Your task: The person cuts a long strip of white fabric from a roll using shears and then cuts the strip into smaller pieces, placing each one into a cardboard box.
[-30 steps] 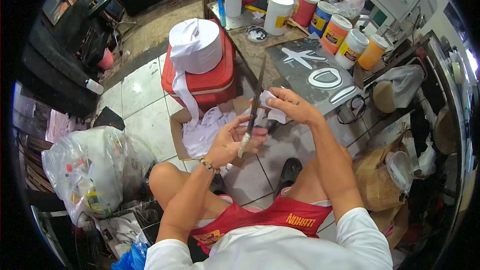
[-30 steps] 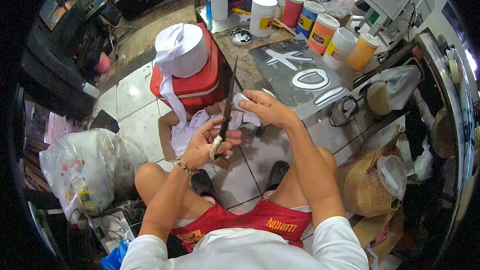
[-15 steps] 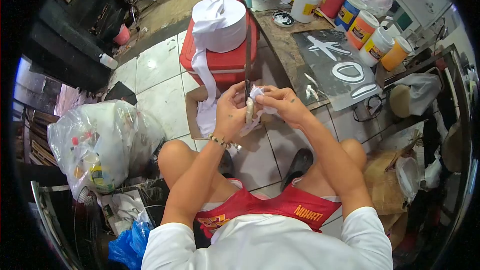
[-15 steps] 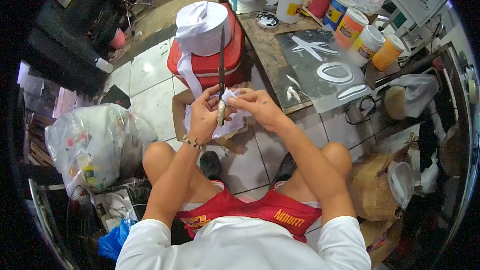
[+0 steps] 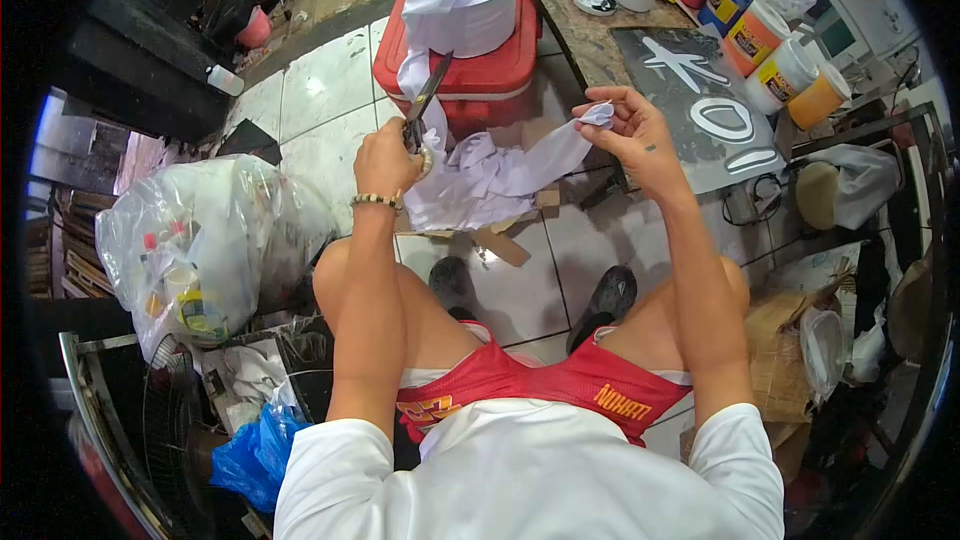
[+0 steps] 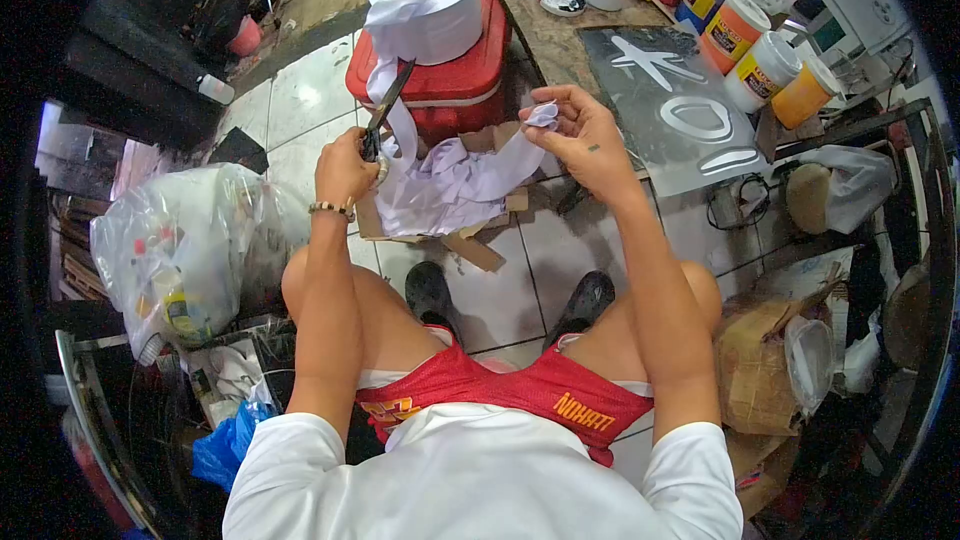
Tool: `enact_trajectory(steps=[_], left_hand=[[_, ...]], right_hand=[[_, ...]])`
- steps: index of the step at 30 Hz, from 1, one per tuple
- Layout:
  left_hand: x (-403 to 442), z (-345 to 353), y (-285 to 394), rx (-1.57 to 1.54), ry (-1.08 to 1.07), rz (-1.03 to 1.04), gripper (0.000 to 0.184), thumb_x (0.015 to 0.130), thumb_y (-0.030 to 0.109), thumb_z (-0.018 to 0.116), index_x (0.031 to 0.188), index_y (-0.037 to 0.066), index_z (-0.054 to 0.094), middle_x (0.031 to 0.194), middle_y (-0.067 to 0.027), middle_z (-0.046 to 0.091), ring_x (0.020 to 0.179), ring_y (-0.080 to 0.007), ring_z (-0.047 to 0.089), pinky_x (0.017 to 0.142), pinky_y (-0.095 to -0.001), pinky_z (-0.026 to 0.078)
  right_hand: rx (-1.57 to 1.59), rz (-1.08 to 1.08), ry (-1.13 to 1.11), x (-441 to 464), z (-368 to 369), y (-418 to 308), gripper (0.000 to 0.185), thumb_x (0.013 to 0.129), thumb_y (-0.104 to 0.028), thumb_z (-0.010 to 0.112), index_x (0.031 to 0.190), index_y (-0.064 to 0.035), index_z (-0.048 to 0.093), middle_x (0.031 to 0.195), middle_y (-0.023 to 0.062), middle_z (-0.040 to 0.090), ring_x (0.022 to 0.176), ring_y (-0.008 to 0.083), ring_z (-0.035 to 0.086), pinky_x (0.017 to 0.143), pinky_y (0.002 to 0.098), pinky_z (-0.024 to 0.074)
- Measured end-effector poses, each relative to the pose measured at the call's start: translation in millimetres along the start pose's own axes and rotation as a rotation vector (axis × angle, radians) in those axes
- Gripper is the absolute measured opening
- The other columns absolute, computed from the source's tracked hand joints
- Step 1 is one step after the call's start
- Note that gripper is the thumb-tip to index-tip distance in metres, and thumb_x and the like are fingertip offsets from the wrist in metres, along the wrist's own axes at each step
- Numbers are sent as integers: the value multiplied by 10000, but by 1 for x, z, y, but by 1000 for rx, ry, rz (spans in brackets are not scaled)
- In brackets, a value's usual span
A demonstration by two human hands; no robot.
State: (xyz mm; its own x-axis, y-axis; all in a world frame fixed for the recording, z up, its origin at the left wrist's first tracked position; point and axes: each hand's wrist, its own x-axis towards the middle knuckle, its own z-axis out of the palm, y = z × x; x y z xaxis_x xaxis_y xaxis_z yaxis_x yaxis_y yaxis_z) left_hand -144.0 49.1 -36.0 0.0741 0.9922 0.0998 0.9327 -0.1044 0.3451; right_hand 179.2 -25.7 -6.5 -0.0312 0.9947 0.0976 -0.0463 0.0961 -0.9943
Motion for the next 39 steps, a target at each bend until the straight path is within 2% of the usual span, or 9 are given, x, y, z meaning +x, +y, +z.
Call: enact_trajectory(steps=[4,7,9,11,15,21,25,31,39], left_hand=[[2,0,0,125,33,-132,275,678,163,706,921,44,659,810,-202,689,801,-397,677,723,-462,538],[1,-7,12,-87,87,-74,315,710,113,723,1004,30,648,841,-178,712,783,-361,699,713,-452,550],[-9,-6,29,-1089,-140,-98,453,734,32,731,1161,1,584,921,-162,717,797,-303,706,676,-425,550],[-22,-4,49,-1482,-413,-55,641,729,-16,757,1301,-19,468,1044,-163,693,875,-252,686,731,-379,545],[-56,13,85,-1749,-942,298,619,806,68,755,1334,32,436,1252,-223,602,1111,-262,610,911,-372,499],[-106,47,113,-1851,-1478,1,584,880,199,703,1363,91,392,1332,-207,557,1254,-282,527,956,-404,465],[-122,55,120,-1767,-1444,123,657,833,227,752,1361,95,384,1348,-190,546,1278,-284,512,975,-398,462],[-113,65,124,-1806,-1387,-31,757,776,199,803,1376,107,352,1360,-168,541,1266,-264,527,993,-357,454],[-97,57,121,-1750,-1209,113,837,748,156,816,1431,82,339,1386,-259,500,1289,-337,513,1088,-420,394]], right_hand=[[16,36,89,-1,-5,-7,195,868,-62,710,1044,1,657,954,70,708,868,106,643,770,247,514],[-203,-103,169,1,-18,-6,144,863,-103,721,966,-5,699,863,34,700,772,78,606,674,224,471],[-302,-130,237,1,-27,-9,138,857,-118,728,940,-10,710,839,22,688,748,71,584,653,224,451],[-404,-162,304,2,-34,-12,136,850,-133,735,913,-14,720,814,10,677,725,64,562,633,224,432],[-388,-253,418,7,-48,-10,149,848,-139,736,926,-15,714,774,-6,645,704,62,550,616,221,424],[-251,-119,505,6,-61,-16,182,869,-147,731,970,-8,668,831,26,669,722,81,613,628,236,498],[-219,-139,499,6,-60,-20,187,876,-127,721,970,11,636,849,38,663,727,81,633,618,234,539],[-94,-137,424,-3,-46,-36,143,872,-91,718,951,-29,616,858,18,648,750,73,611,673,224,502],[-19,-116,232,-9,-58,-43,182,866,-34,694,1010,-18,583,860,23,633,759,73,597,679,212,485]])
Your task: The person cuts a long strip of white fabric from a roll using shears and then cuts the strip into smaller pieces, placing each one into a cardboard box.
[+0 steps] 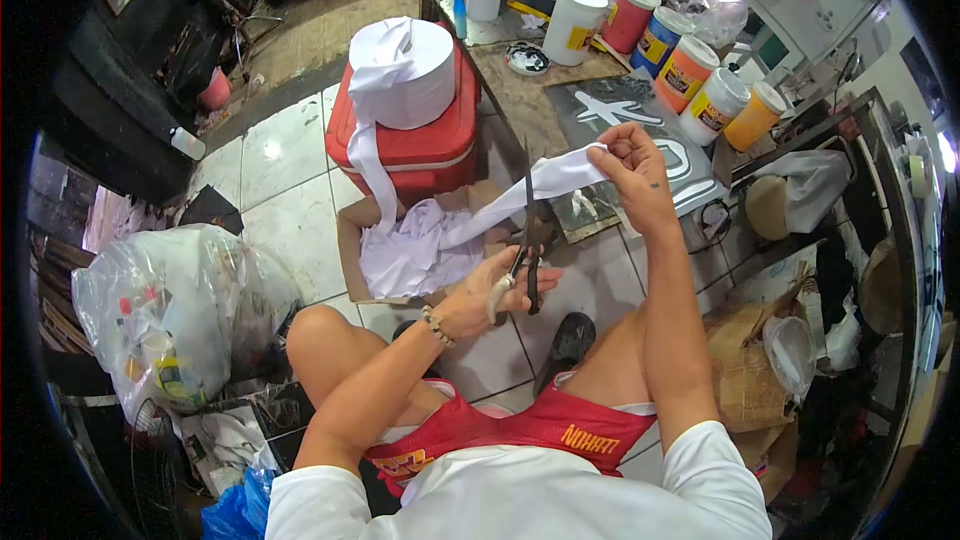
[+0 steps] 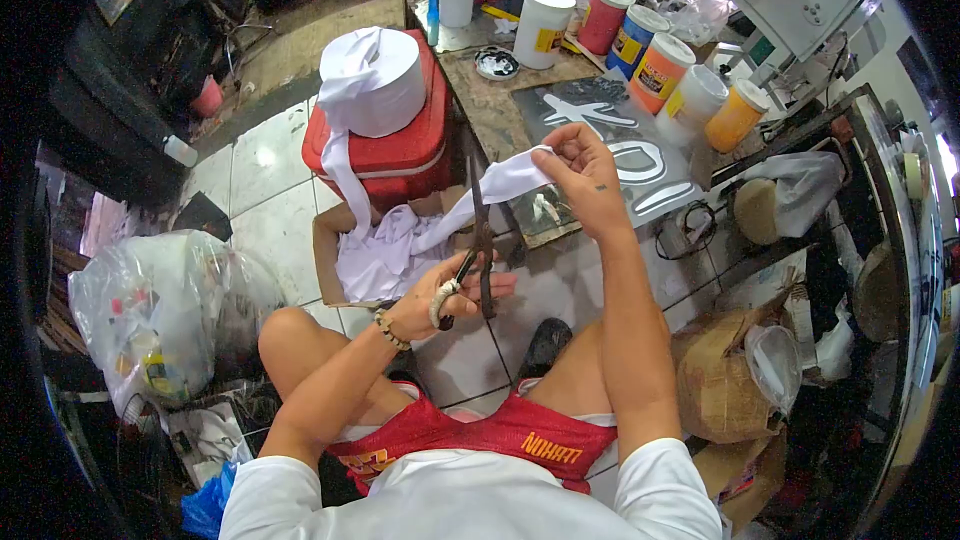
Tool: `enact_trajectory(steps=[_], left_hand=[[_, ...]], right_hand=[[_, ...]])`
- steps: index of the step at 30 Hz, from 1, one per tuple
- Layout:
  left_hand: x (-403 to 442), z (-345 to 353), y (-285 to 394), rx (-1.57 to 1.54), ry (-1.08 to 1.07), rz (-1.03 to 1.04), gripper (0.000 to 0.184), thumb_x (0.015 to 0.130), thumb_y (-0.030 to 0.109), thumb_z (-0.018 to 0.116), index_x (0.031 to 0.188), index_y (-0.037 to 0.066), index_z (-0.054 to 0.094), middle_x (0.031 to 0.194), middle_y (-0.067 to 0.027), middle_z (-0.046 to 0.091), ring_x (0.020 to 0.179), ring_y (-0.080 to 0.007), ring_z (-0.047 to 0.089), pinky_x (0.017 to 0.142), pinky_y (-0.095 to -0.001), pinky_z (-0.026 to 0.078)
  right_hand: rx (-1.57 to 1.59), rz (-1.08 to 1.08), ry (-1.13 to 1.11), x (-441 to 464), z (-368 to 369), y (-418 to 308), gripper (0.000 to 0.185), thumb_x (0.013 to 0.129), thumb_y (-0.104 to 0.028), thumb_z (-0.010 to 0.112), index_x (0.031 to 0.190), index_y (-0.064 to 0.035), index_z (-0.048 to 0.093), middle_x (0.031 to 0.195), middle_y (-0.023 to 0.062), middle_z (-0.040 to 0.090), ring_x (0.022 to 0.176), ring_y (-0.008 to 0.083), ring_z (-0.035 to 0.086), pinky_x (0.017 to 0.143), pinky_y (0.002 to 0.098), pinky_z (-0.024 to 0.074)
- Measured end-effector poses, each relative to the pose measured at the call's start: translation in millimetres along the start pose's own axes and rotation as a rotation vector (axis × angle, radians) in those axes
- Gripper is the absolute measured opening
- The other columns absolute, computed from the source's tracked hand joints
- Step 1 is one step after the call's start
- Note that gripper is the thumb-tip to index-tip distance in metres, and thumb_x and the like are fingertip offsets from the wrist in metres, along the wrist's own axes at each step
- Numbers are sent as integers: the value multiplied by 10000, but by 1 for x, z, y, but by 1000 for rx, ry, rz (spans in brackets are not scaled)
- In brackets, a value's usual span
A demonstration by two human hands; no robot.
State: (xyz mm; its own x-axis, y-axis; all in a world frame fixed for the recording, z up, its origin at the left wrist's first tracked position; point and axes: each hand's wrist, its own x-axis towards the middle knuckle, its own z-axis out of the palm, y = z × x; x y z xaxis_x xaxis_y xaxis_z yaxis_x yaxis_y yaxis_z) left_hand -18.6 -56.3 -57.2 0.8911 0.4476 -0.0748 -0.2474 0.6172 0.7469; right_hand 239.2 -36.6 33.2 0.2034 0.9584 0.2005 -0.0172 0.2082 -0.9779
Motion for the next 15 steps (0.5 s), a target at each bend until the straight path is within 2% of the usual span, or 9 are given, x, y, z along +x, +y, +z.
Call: enact_trajectory(steps=[4,8,10,11,12,13,14,15], left_hand=[[-4,7,7,-1,2,20,844,758,169,833,1434,77,336,1362,-247,528,1263,-321,540,1045,-401,439],[-5,9,10,32,11,-28,853,771,173,837,1446,67,327,1327,-236,561,1226,-294,571,981,-391,490],[-5,10,10,22,2,-52,856,772,169,838,1449,64,326,1319,-232,567,1214,-286,580,965,-392,502],[-5,12,10,65,0,-32,782,779,120,813,1405,48,350,1290,-220,579,1175,-272,593,913,-359,514],[-6,14,10,108,-2,-12,709,786,71,787,1361,33,375,1260,-207,592,1136,-257,606,861,-326,525],[-6,15,10,107,-4,-12,709,786,71,787,1361,33,375,1260,-207,592,1136,-257,606,861,-326,525],[-7,16,11,113,5,-23,702,789,68,783,1359,32,376,1257,-203,593,1139,-253,605,863,-326,524],[-8,16,11,118,14,-34,695,791,66,779,1357,32,376,1253,-198,595,1142,-249,604,866,-325,522]], right_hand=[[30,98,-49,-2,-3,-11,262,850,16,630,1103,-19,574,897,7,595,807,70,562,736,217,449],[-32,161,-90,-2,-15,-4,280,846,-6,579,1126,-17,587,898,3,569,814,73,540,743,217,432],[-26,259,-166,0,-19,2,272,846,-62,553,1107,-21,615,897,-3,556,826,80,528,739,222,417],[-28,259,-164,0,-20,4,272,846,-62,553,1107,-21,615,897,-3,556,826,80,528,739,222,417],[13,305,-182,0,-18,4,251,878,-142,564,1090,-23,627,922,4,583,818,84,542,743,224,429],[54,351,-201,1,-16,4,262,910,-221,575,1072,-24,639,946,11,609,810,87,556,747,226,440],[53,350,-200,0,-12,4,262,910,-221,575,1072,-24,639,946,11,609,810,87,556,747,226,440],[-73,328,-184,-2,-3,0,275,893,-274,635,1013,-27,663,877,-9,593,785,79,531,726,232,415]])
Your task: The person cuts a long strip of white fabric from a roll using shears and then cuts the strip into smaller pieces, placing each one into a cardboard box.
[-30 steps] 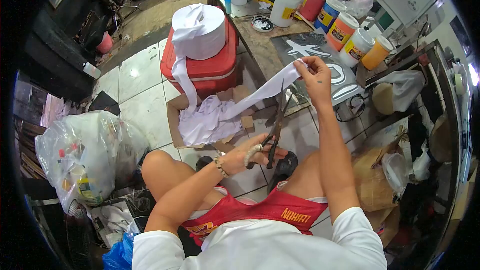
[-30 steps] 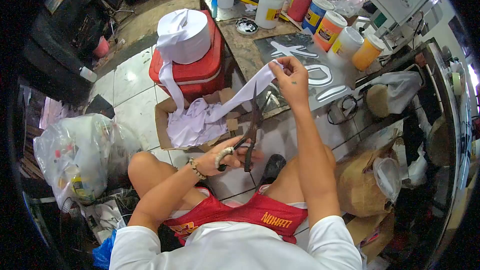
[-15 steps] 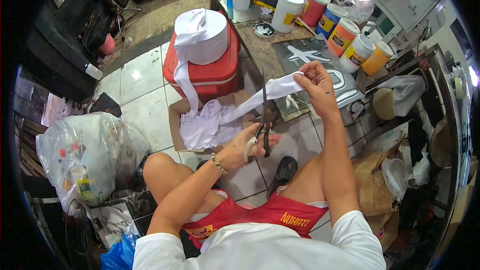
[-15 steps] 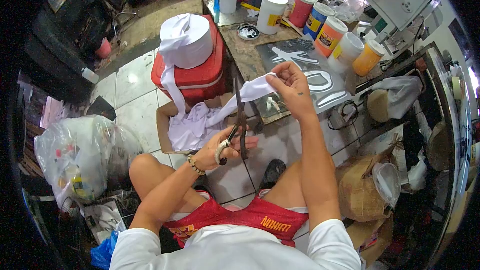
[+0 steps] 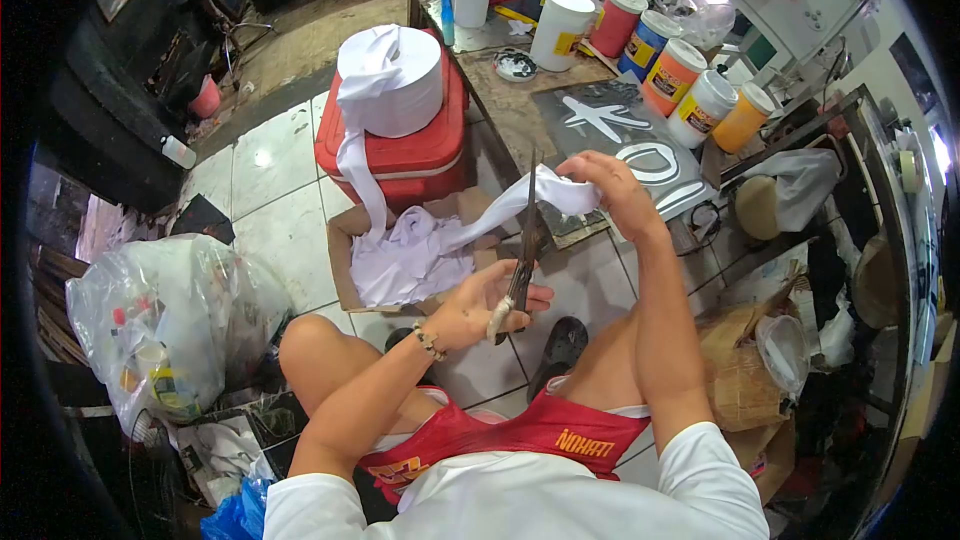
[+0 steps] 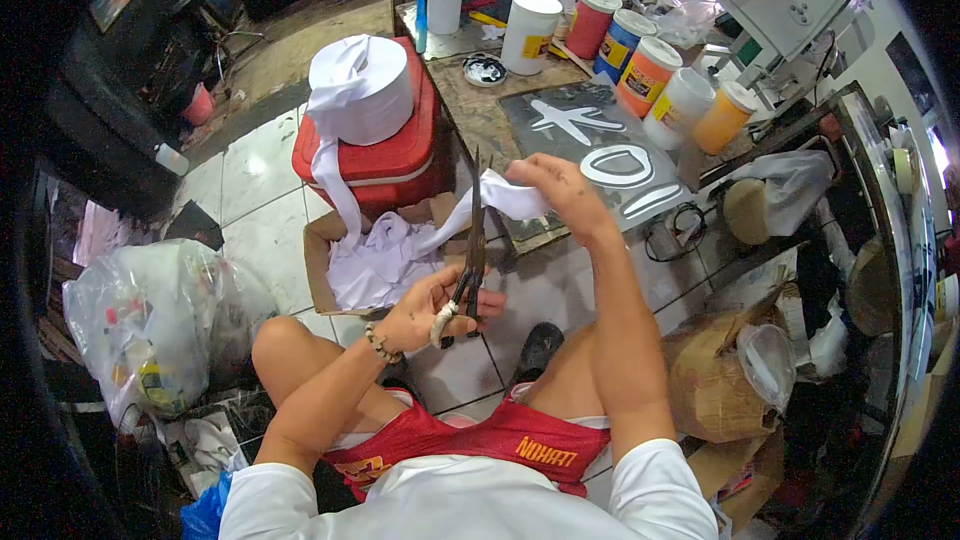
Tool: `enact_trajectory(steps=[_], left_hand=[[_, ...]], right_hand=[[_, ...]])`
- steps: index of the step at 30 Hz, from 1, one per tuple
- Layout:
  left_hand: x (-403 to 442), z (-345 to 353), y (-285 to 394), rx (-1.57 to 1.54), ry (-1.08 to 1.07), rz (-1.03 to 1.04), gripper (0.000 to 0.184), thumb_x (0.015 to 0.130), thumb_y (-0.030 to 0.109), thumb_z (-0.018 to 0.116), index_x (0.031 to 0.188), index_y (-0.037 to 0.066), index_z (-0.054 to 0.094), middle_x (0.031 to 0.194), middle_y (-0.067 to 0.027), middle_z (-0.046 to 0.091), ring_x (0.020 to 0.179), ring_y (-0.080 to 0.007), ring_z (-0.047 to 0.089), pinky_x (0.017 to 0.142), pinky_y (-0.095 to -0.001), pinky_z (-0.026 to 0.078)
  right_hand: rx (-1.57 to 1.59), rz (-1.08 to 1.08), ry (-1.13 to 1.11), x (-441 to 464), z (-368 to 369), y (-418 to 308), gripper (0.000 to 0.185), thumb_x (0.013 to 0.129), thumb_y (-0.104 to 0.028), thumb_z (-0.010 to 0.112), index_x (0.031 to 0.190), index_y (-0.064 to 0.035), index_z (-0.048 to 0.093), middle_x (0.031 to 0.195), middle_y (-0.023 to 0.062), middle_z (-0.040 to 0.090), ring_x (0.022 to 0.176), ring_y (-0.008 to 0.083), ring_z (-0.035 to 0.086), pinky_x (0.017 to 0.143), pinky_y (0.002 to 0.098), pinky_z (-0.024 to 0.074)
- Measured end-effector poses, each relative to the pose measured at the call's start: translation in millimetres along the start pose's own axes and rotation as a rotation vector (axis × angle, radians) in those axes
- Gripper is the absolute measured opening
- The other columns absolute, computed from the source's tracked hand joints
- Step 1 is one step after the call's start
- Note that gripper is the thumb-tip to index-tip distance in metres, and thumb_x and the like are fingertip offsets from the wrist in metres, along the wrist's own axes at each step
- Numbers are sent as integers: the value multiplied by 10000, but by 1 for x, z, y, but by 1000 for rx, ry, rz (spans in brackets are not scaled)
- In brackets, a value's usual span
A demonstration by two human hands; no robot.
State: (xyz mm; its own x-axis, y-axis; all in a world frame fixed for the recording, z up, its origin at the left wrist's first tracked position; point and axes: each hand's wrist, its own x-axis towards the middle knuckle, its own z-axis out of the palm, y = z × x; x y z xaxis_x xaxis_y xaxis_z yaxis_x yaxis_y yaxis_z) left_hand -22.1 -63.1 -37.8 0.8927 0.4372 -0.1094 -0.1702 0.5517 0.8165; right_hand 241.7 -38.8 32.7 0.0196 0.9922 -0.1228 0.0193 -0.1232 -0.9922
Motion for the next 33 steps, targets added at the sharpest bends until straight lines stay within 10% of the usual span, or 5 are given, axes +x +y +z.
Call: enact_trajectory(steps=[8,16,23,25,33], left_hand=[[-3,1,5,58,-54,34,689,805,67,767,1367,31,370,1250,-205,593,1131,-251,606,873,-328,521],[-6,0,15,32,-99,53,702,811,70,767,1391,61,370,1270,-203,585,1142,-246,601,908,-344,519],[-7,0,16,32,-92,122,760,799,89,783,1415,61,338,1345,-197,539,1219,-254,561,977,-384,478],[-7,0,15,42,-79,156,766,796,89,785,1415,62,335,1354,-199,531,1227,-257,556,981,-387,475],[-8,-4,18,-3,-111,-28,808,802,103,790,1449,63,308,1385,-196,511,1263,-259,526,1005,-355,459]], right_hand=[[-340,-49,-129,-3,-1,0,260,895,-289,707,874,-31,684,858,-6,597,788,73,555,670,227,402],[311,-90,-277,-8,32,-12,203,962,-249,620,962,-46,633,1285,82,586,968,135,626,832,303,505],[235,-74,-435,1,30,6,215,991,-229,572,1043,-26,619,1260,125,637,1065,160,622,852,291,486],[190,-66,-408,-4,37,-5,176,992,-184,555,889,-41,550,1269,279,594,1223,324,573,986,378,475],[175,-115,-361,-4,29,-4,256,988,-253,568,1047,-9,621,1234,142,653,1122,164,599,926,307,469]])
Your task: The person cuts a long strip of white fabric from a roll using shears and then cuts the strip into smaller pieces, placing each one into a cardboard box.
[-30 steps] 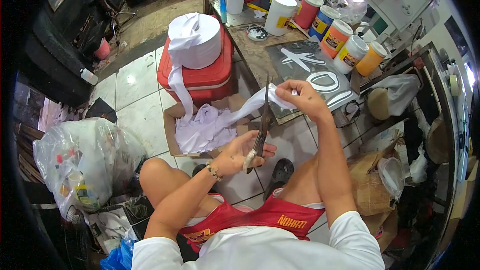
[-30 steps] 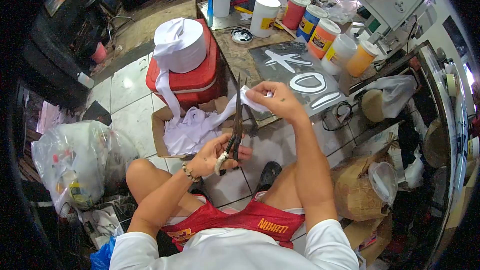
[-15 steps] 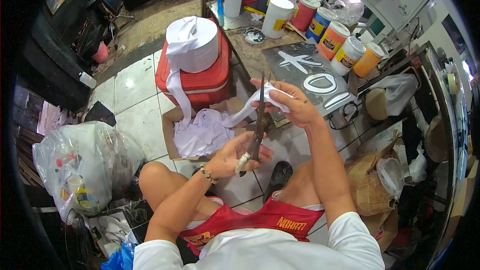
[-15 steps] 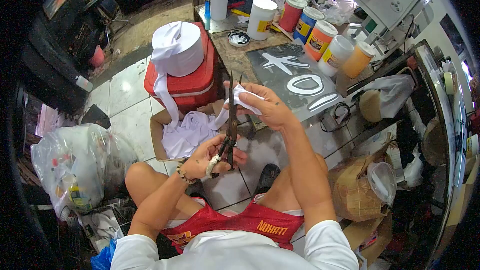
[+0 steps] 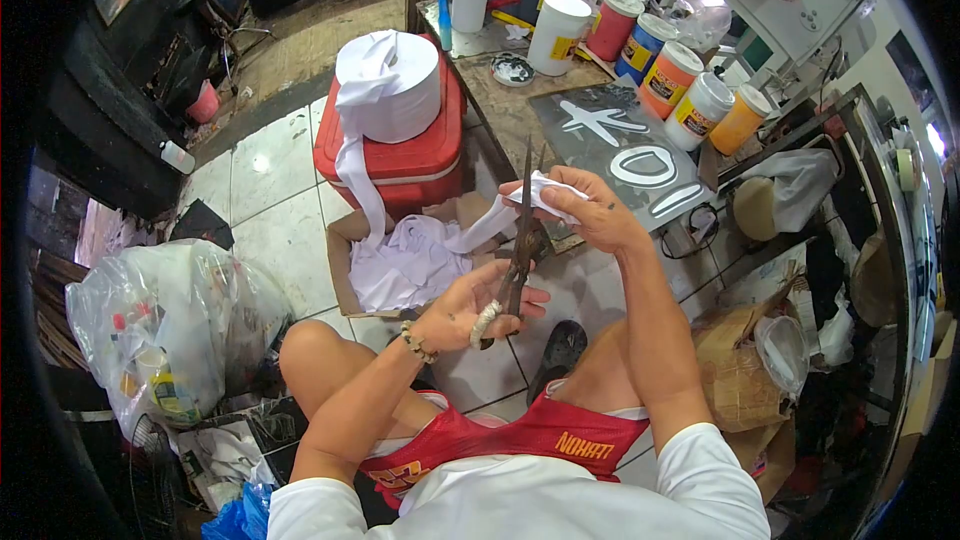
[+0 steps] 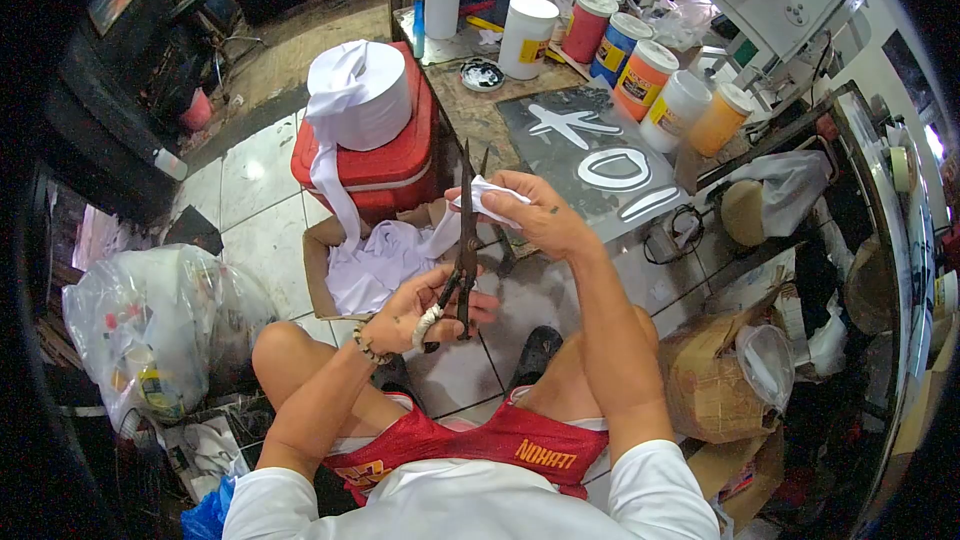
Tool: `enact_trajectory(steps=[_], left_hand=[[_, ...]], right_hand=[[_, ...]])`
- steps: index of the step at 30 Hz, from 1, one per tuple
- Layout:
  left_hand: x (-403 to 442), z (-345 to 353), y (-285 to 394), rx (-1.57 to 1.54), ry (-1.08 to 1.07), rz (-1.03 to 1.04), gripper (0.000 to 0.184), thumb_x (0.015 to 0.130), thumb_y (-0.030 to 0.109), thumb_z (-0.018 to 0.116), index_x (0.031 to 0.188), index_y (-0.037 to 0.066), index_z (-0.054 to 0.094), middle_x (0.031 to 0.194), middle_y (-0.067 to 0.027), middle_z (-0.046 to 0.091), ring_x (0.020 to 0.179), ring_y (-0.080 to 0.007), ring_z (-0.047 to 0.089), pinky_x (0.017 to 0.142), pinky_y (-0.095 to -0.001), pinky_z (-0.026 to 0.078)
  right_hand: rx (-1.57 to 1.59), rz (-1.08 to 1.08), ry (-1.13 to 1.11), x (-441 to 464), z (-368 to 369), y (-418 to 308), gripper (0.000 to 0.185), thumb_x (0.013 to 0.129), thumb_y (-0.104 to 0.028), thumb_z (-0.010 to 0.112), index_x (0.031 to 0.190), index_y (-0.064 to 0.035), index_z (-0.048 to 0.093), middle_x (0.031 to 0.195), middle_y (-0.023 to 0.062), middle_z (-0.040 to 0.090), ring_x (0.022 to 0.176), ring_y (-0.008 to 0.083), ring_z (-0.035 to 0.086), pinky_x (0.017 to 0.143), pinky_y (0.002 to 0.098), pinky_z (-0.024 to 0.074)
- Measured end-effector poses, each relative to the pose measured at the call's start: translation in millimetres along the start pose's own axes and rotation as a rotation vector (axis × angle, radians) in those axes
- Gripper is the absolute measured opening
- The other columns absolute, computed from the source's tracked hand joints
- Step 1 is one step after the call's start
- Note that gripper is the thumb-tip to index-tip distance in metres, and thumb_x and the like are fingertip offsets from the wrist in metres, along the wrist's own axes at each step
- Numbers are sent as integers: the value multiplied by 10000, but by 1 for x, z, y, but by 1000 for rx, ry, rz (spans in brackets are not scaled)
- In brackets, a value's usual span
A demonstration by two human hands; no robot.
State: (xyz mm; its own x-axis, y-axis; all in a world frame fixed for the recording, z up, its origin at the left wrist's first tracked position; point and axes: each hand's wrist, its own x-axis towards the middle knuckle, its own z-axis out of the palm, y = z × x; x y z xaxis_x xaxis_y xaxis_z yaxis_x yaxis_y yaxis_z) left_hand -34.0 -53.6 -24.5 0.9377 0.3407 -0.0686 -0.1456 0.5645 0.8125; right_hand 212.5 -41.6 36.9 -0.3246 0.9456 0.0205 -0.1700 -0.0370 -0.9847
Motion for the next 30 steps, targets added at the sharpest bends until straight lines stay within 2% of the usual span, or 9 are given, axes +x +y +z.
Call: enact_trajectory(steps=[5,7,13,15,19,22,24,28,30], left_hand=[[5,-1,-8,61,59,192,792,792,136,808,1420,48,335,1324,-191,556,1203,-250,575,927,-335,504],[4,-3,-6,71,72,220,798,790,154,813,1418,38,334,1316,-187,564,1201,-247,576,929,-333,501],[1,-2,1,81,47,32,833,797,122,790,1457,28,291,1348,-181,540,1211,-221,555,932,-325,494],[3,0,-3,103,90,160,775,810,109,773,1435,39,320,1311,-201,559,1116,-222,617,870,-317,522],[5,-8,-6,82,63,207,747,824,101,763,1428,38,328,1284,-190,583,1093,-218,627,866,-314,521],[1,-7,2,71,62,36,757,814,164,794,1407,40,339,1356,-224,540,1197,-263,588,952,-365,503],[0,-8,0,45,46,53,776,814,82,766,1441,35,312,1271,-171,596,1121,-211,605,890,-317,511],[4,-6,-8,83,77,155,745,805,92,783,1406,37,346,1252,-194,602,1051,-224,647,856,-330,533],[8,-11,-11,136,83,257,728,815,147,798,1393,58,365,1213,-226,630,1045,-262,673,852,-385,564]], right_hand=[[-28,65,-107,1,9,4,381,999,-248,558,1270,18,583,1236,122,648,1153,170,592,986,329,459],[-41,52,-81,2,7,5,368,999,-245,559,1257,15,593,1237,119,647,1154,170,592,991,328,458],[-83,18,-62,2,-4,6,351,995,-252,567,1231,1,623,1223,99,652,1113,155,601,966,312,464],[-140,35,-89,2,0,7,352,993,-255,570,1230,-1,627,1224,98,652,1105,152,602,960,307,464],[-129,63,-94,4,4,7,384,987,-267,566,1240,18,613,1254,121,637,1133,167,594,973,310,458],[-131,52,-64,4,-6,10,413,986,-286,557,1243,34,604,1277,141,626,1151,181,591,986,327,457],[-92,40,-53,4,-6,11,413,985,-285,557,1242,35,608,1274,136,629,1149,180,592,987,328,457],[-132,87,-104,2,5,6,376,978,-251,571,1231,21,628,1235,124,650,1125,169,595,987,315,446],[-132,137,-114,2,6,7,350,972,-225,585,1228,8,638,1209,107,664,1117,157,592,988,303,434]])
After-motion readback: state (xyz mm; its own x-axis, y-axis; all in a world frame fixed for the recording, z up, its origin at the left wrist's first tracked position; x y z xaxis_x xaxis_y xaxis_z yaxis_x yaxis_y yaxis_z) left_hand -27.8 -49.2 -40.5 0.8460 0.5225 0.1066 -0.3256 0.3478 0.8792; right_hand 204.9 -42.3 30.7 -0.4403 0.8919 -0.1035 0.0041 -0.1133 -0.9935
